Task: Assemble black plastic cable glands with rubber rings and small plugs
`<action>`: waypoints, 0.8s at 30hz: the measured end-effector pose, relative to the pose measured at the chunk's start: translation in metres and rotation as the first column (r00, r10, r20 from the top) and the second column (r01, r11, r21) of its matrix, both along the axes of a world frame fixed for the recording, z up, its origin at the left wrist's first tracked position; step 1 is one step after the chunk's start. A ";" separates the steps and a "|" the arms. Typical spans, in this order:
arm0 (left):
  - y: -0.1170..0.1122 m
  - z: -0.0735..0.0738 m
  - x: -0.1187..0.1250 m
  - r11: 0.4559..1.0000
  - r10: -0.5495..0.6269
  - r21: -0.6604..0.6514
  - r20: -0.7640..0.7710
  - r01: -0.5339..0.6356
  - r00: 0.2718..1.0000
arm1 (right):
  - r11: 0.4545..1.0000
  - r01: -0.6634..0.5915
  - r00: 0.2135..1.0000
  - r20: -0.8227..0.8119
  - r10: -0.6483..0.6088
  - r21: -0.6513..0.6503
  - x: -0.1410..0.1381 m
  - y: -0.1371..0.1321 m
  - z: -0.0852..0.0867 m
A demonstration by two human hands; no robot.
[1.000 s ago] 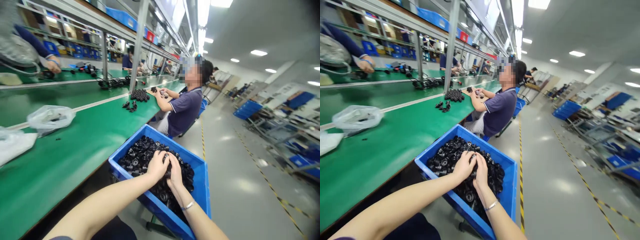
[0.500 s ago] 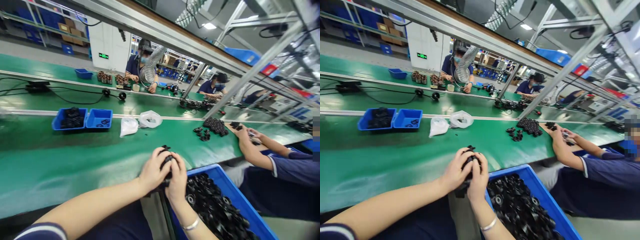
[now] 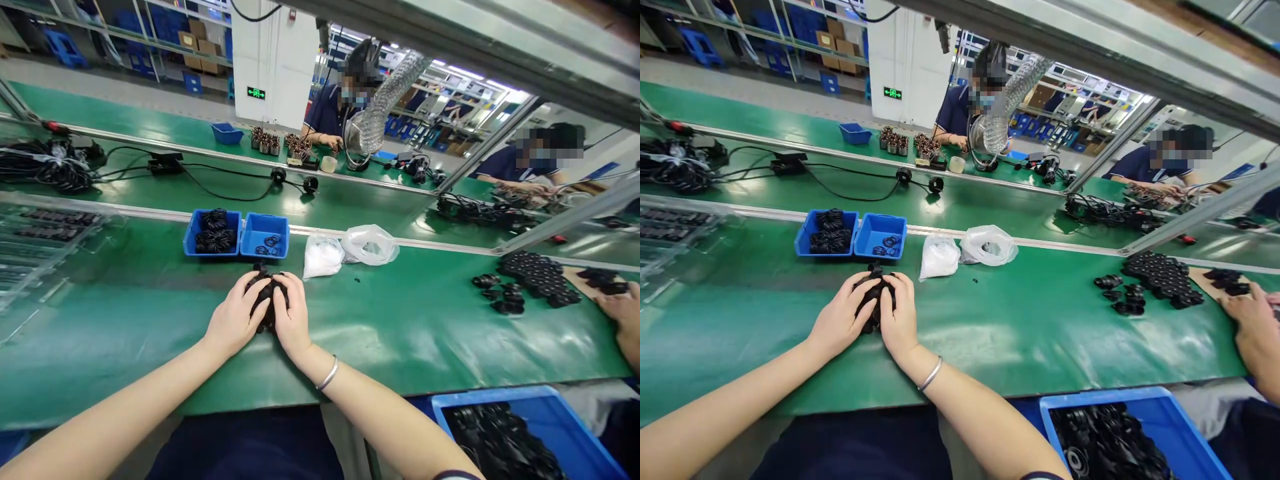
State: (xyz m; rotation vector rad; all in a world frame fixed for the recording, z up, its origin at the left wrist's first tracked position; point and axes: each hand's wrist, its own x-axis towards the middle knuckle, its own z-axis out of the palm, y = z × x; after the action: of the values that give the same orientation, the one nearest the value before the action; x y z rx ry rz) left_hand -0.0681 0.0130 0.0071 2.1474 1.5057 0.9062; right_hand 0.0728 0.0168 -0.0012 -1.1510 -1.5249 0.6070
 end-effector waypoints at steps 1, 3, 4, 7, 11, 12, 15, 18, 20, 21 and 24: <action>0.002 0.000 -0.005 1.000 0.002 0.015 -0.050 -0.001 0.999 | 1.000 0.008 1.000 0.026 -0.008 0.009 0.000 0.003 0.000; 0.004 -0.001 -0.015 0.998 0.016 0.067 -0.163 -0.005 0.986 | 1.000 0.021 0.997 0.076 -0.022 0.014 0.001 0.005 0.001; 0.004 -0.002 -0.019 0.995 0.024 0.101 -0.210 -0.003 0.977 | 1.000 0.025 0.994 0.102 -0.026 0.011 0.002 0.006 0.002; -0.001 -0.004 -0.029 0.983 0.036 0.181 -0.286 0.017 0.958 | 1.000 0.024 0.984 0.174 -0.023 -0.001 0.006 0.007 0.003; -0.010 -0.007 -0.027 0.978 0.003 0.193 -0.365 0.073 0.931 | 0.999 0.003 0.969 0.248 0.007 -0.040 0.010 0.011 0.002; -0.010 -0.008 -0.025 0.979 -0.010 0.186 -0.386 0.088 0.922 | 0.998 -0.001 0.964 0.264 0.017 -0.060 0.011 0.012 0.002; -0.003 -0.013 -0.019 0.980 0.017 0.186 -0.414 0.066 0.910 | 0.994 -0.021 0.950 0.306 0.055 -0.112 0.012 0.012 0.000; 0.005 -0.015 -0.019 0.980 0.089 0.201 -0.398 -0.008 0.913 | 0.995 -0.032 0.945 0.320 0.062 -0.099 0.017 0.008 -0.001; 0.007 -0.014 -0.020 0.973 0.127 0.227 -0.383 -0.040 0.915 | 0.999 -0.007 0.948 0.318 0.019 -0.039 0.028 0.008 0.002; 0.006 -0.013 -0.020 0.966 0.142 0.253 -0.375 -0.047 0.916 | 1.000 0.021 0.948 0.319 -0.023 0.011 0.036 0.010 0.005; -0.001 -0.005 -0.017 0.937 0.134 0.349 -0.380 0.008 0.915 | 0.974 0.135 0.911 0.365 -0.193 0.180 0.072 0.030 0.023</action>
State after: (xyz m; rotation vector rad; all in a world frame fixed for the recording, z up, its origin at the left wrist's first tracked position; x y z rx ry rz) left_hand -0.0848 0.0117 0.0019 2.6836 1.7172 0.8369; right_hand 0.1443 0.0467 0.0221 -1.3157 -1.7430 0.1508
